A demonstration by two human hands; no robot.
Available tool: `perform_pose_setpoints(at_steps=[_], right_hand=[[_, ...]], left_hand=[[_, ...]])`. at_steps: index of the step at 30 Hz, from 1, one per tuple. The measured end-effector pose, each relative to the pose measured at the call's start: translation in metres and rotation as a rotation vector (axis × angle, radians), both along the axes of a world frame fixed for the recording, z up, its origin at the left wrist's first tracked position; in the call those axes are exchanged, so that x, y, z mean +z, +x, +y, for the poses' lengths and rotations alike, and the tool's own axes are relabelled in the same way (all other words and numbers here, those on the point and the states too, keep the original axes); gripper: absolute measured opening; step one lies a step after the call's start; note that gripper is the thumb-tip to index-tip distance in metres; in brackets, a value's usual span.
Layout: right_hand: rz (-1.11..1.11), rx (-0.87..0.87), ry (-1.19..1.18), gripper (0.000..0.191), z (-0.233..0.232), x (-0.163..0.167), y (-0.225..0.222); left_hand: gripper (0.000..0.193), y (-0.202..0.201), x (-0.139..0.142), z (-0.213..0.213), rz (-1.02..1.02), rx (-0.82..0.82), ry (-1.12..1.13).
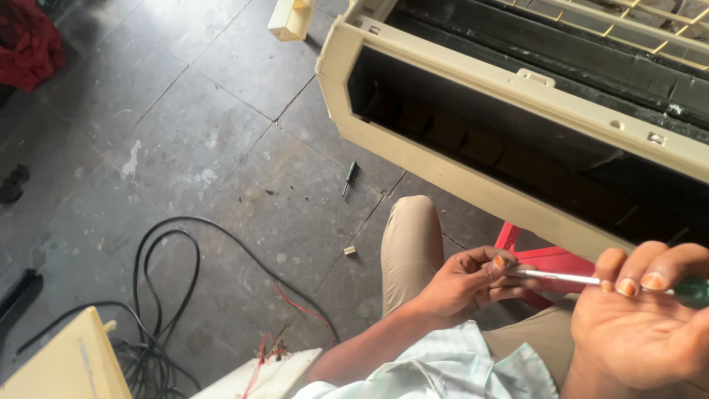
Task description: The person sits on the floor in front of a split air conditioner indoor unit resting on a red stool and uses a green-handled screwdriver to unscrew and pry at the unit's casing. They handle a small removed component, work on the wiring area, and continue unscrewing along the bottom edge of the unit.
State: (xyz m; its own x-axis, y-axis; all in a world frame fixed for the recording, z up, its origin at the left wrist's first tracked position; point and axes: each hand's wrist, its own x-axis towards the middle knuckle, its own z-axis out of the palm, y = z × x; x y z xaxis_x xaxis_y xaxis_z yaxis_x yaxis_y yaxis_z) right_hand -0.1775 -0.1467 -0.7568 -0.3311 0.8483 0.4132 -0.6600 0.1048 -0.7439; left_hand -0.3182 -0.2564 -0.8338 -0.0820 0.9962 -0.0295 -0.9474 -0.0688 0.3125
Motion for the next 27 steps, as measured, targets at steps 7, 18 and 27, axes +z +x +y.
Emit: perform_pose_setpoints(at_steps=[7,18,27], right_hand=[[-0.02,-0.018,0.078,0.029,-0.016,0.006,-0.033],[-0.125,0.066,0.139,0.02,-0.006,0.004,-0.04],[-0.287,0.05,0.271,0.019,0.001,0.017,-0.026]], left_hand=[[0.02,-0.022,0.004,-0.004,-0.15,0.162,-0.054],[0.021,-0.065,0.007,-0.004,-0.168,0.319,-0.038],[0.026,-0.083,0.003,-0.003,0.143,0.378,-0.082]])
